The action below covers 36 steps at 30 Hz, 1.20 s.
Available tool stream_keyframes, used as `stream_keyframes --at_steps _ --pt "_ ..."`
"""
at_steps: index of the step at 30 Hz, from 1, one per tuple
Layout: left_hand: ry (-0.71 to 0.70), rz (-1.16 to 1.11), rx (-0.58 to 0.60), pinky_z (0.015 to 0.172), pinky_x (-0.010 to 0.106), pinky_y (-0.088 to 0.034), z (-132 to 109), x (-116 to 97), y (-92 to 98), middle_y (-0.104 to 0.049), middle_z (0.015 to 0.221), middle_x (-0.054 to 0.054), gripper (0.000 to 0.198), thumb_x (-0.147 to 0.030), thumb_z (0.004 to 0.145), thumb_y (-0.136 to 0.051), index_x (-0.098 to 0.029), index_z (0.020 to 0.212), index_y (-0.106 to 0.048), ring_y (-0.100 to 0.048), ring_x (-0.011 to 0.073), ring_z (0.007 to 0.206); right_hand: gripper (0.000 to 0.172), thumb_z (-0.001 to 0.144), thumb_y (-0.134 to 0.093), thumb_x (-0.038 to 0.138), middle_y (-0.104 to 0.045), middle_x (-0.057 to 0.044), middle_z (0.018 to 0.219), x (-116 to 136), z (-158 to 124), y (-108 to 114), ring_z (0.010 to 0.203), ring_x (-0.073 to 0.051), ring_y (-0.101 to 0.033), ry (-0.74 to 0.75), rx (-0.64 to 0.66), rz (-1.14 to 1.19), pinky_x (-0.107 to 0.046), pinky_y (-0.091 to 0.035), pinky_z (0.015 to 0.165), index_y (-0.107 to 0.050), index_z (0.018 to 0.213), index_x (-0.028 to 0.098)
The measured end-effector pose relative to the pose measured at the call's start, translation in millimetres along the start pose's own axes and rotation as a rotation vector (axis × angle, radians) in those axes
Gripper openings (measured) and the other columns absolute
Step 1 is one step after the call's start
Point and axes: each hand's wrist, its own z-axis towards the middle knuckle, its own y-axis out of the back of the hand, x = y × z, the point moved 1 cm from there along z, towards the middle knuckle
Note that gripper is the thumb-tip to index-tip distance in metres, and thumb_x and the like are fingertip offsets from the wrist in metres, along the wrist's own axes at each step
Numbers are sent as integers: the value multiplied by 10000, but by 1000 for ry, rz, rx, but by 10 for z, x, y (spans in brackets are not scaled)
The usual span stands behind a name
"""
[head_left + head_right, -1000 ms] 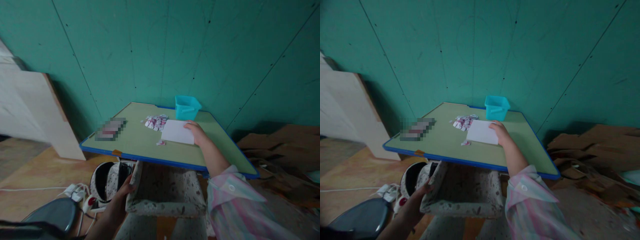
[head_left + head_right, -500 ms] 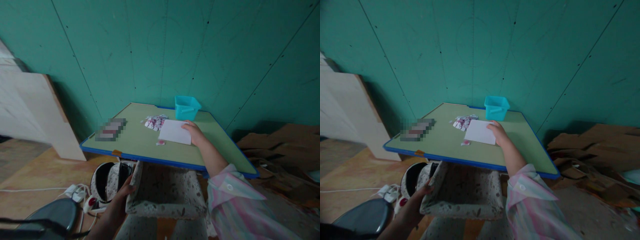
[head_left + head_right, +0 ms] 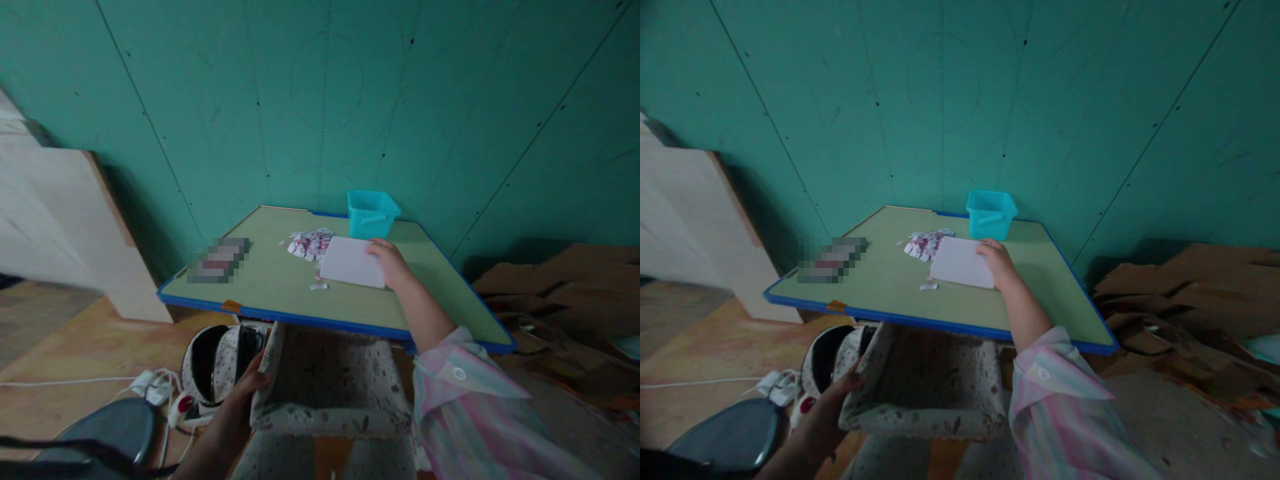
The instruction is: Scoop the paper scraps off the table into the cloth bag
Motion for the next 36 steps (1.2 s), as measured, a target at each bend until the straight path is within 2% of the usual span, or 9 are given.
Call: stream_keyframes --at_steps 6,11,14,18,20,23,26,28,36 --pt "7 -16 13 710 319 -479 -4 2 9 -737 796 2 543 -117 738 -419 -182 1272 -338 -615 231 920 134 507 -477 226 -448 60 490 19 -2 56 457 -101 -407 31 -10 -43 -224 -269 420 -481 638 202" --pt "11 -11 17 789 340 -446 -3 21 47 -734 840 -2 515 -125 734 -441 -206 1241 -398 -595 241 958 167 506 -509 200 -446 65 450 -29 -1 19 418 -101 -397 15 30 -108 -218 -238 406 -515 672 206" --pt "8 -20 85 806 332 -432 -11 35 65 -729 871 -8 492 -133 756 -418 -226 1239 -408 -579 231 986 212 537 -541 223 -495 64 509 -61 -35 -61 435 -97 -425 19 137 -90 -213 -271 424 -527 749 218" --pt "-2 -25 66 780 333 -441 -28 40 54 -730 872 6 486 -144 753 -424 -213 1234 -420 -582 241 979 282 554 -599 254 -568 43 667 -53 -90 -163 562 -99 -494 62 326 13 -214 -353 520 -533 825 214" --pt "3 -32 38 761 341 -448 -31 40 41 -730 869 13 519 -141 739 -426 -205 1253 -394 -592 249 962 314 547 -614 268 -575 37 715 -35 -83 -159 617 -107 -510 82 289 60 -220 -371 554 -531 845 212" --pt "6 -27 -1 751 336 -452 -25 44 43 -733 851 5 548 -129 737 -424 -210 1274 -357 -606 241 936 301 543 -589 252 -559 46 687 -8 -27 -79 604 -110 -505 99 112 128 -221 -373 543 -514 833 214" --pt "5 -6 16 743 318 -455 -15 50 59 -737 822 -8 513 -149 752 -443 -217 1257 -386 -610 231 927 247 541 -548 233 -532 46 616 -6 28 19 548 -113 -481 77 -42 114 -219 -352 489 -505 783 213" --pt "1 -14 32 754 328 -453 -13 47 61 -738 819 -2 508 -158 746 -447 -212 1249 -400 -609 241 929 219 543 -535 234 -515 45 585 -16 40 49 525 -115 -466 73 -69 58 -220 -333 462 -511 759 212" --pt "22 -32 -39 625 282 -478 -12 52 26 -742 769 -5 497 -153 719 -465 -192 1213 -440 -625 233 891 274 577 -593 285 -558 46 679 -39 -64 -119 593 -106 -487 143 206 -19 -216 -360 533 -545 840 224"
